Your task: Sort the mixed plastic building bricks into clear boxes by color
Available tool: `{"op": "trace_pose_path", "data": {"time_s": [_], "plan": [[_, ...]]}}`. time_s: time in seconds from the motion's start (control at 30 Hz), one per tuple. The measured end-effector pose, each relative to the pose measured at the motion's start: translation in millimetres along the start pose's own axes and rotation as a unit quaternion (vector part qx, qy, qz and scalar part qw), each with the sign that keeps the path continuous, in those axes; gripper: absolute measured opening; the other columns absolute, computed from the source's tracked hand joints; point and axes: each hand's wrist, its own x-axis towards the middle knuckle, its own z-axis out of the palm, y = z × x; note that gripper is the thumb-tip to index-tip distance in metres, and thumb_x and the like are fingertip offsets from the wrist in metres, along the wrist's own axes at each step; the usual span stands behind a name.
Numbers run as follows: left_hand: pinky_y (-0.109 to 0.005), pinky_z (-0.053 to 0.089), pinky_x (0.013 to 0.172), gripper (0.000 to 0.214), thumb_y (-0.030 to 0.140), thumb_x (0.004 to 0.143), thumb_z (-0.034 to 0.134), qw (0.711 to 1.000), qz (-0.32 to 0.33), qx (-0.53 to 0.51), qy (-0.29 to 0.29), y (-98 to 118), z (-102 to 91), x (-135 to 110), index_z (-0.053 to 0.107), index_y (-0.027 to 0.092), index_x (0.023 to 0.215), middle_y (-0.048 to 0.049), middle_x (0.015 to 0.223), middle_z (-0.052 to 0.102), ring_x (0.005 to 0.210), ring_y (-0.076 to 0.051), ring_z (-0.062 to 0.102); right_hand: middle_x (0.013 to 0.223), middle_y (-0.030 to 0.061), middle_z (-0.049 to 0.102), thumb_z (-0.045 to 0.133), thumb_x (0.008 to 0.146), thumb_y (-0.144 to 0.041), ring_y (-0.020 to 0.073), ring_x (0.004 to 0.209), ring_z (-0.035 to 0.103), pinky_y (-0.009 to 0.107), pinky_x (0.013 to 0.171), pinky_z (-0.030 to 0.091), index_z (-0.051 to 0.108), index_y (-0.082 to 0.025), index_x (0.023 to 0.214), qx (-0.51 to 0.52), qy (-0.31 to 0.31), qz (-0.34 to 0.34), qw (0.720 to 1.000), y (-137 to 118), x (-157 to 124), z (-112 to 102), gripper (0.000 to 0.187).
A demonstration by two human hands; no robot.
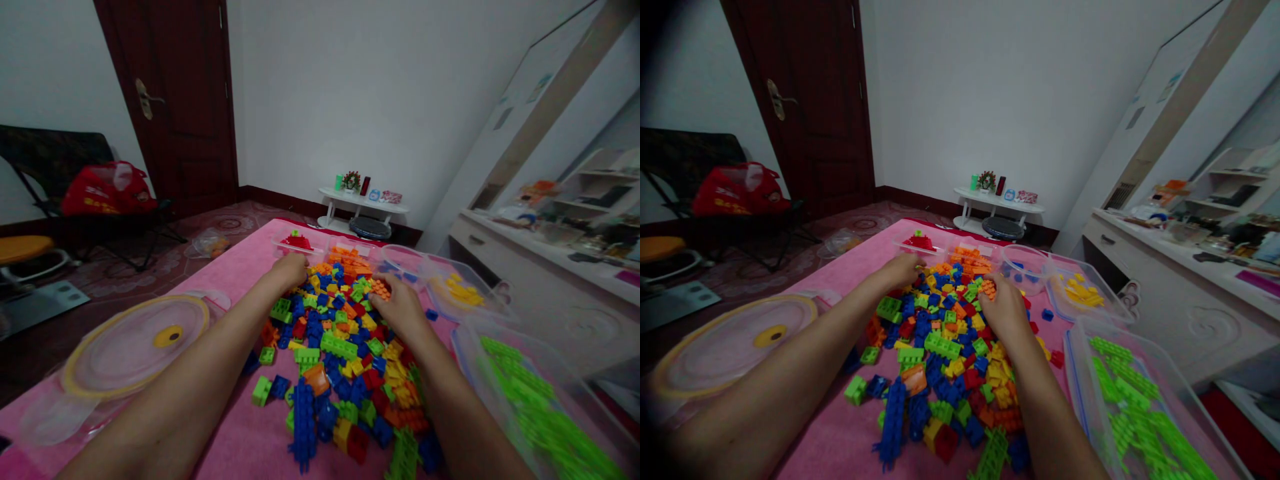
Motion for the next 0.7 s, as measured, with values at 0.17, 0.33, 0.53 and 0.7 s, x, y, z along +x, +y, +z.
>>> {"op": "trace_pose_path", "data": {"time_s": [0.17, 0.33, 0.53, 0.7], "plan": [[-0.023, 0.046, 0.071, 0.033, 0.017, 0.068, 0.061, 0.998, 0.041, -0.03, -0.043, -7, -1.8, 1, 0.071, 0.02, 0.1, -0.0066, 0.094, 0.072, 0.085, -0.019, 0.064, 0.107, 0.0085, 0.066, 0.056, 0.071, -0.022, 0.0234, 0.098, 0.061, 0.035, 0.087, 0.045, 0.063, -0.017, 0.107, 0.012, -0.013, -0.011, 1.0, -6, -1, -2, 0.037], [-0.022, 0.042, 0.054, 0.03, 0.036, 0.077, 0.055, 0.978, 0.088, -0.166, -0.086, 0, -13.4, -4, 0.073, 0.013, 0.072, -0.0065, 0.068, 0.07, 0.06, -0.014, 0.06, 0.106, 0.0079, 0.067, 0.057, 0.07, -0.023, 0.0239, 0.096, 0.062, 0.036, 0.085, 0.045, 0.064, -0.017, 0.107, 0.023, -0.022, -0.012, 0.999, -7, 0, -3, 0.037], [-0.024, 0.046, 0.069, 0.028, 0.029, 0.076, 0.055, 0.998, 0.053, -0.041, -0.001, 20, -9.9, 24, 0.073, 0.017, 0.094, -0.0088, 0.092, 0.072, 0.085, -0.019, 0.065, 0.104, 0.0072, 0.068, 0.058, 0.07, -0.025, 0.0234, 0.096, 0.061, 0.035, 0.086, 0.045, 0.065, -0.018, 0.105, 0.04, -0.007, -0.013, 0.999, -6, 2, -10, 0.036], [-0.027, 0.048, 0.076, 0.036, 0.02, 0.071, 0.06, 0.998, 0.034, 0.01, -0.044, 30, 10.9, 52, 0.069, 0.018, 0.107, -0.0132, 0.104, 0.069, 0.091, -0.024, 0.065, 0.105, 0.0067, 0.068, 0.058, 0.07, -0.024, 0.0236, 0.097, 0.062, 0.036, 0.087, 0.045, 0.065, -0.018, 0.106, 0.06, 0.006, -0.002, 0.998, -8, 2, -19, 0.038]]}}
